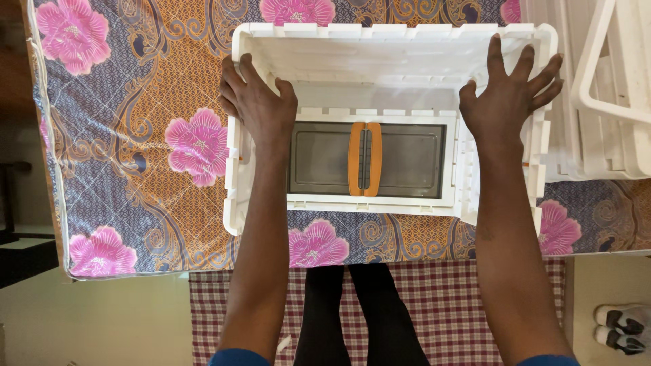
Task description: The person unfolds a white collapsible cooler on a patterned mattress, extends its side panels, and secures them into place. They then place a lid on top, lift the assembled cooler, and set it on the floor. The person repeats the unfolding process with a second cooler.
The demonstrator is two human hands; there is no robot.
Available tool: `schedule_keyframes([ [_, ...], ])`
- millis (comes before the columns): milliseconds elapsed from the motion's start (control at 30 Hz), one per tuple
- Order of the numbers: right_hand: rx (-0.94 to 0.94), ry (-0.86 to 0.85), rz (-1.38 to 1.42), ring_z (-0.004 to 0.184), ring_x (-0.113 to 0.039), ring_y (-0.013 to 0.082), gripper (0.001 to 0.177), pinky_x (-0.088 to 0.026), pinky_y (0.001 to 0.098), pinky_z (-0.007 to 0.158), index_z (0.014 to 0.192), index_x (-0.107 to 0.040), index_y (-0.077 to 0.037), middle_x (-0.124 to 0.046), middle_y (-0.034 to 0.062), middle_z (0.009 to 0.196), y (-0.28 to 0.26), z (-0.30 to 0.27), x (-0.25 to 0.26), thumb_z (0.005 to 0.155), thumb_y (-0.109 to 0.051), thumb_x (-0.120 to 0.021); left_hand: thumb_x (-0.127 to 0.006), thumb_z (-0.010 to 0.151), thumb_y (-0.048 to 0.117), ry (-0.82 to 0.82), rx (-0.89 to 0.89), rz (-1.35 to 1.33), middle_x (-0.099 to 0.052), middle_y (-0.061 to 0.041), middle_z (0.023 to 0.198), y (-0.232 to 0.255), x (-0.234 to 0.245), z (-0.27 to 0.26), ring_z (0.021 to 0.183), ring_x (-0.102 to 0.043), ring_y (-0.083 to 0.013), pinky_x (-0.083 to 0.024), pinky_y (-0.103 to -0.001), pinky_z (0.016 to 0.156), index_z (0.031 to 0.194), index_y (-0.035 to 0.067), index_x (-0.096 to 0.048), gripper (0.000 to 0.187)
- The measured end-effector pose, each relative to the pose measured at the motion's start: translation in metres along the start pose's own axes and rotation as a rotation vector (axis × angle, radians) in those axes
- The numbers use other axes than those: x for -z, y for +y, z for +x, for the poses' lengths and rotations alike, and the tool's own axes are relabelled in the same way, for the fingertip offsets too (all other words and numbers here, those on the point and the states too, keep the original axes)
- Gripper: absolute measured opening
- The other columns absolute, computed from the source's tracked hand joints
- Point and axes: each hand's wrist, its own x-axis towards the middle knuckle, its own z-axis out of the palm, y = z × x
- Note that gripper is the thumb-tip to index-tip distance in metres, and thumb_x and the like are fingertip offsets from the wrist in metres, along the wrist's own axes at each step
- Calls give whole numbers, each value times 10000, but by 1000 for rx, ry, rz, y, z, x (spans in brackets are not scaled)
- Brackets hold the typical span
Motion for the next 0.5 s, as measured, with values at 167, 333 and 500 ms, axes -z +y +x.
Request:
schedule_keyframes([
  [167, 2, 10, -32, 1454, -51, 640, 761, -44, 799, 1120, 1627, -470, -119, -335, 335, 1573, -2, -2, -4, 931, -307, -714, -740, 824, 191, 41, -28, 14, -385, -222, 1502, 4, -4, -4, 1372, -394, -440, -306, -593, 1105, 1360, 32, -510, 605],
  [333, -8, 82, -84, 1454, -123, 596, 793, -121, 747, 1133, 1589, -445, -46, -320, 301, 1578, -10, -4, -7, 904, -306, -750, -748, 814, 222, 20, -38, 100, -364, -264, 1510, 6, -3, 0, 1340, -393, -469, -310, -619, 1097, 1367, 25, -511, 634],
  [500, -26, 149, -34, 1463, -208, 530, 820, -170, 695, 1144, 1567, -410, 40, -348, 280, 1559, -7, -5, -6, 874, -251, -738, -747, 811, 243, 43, -70, 153, -342, -297, 1507, 5, -1, -1, 1350, -373, -497, -300, -642, 1085, 1368, 22, -512, 644],
])
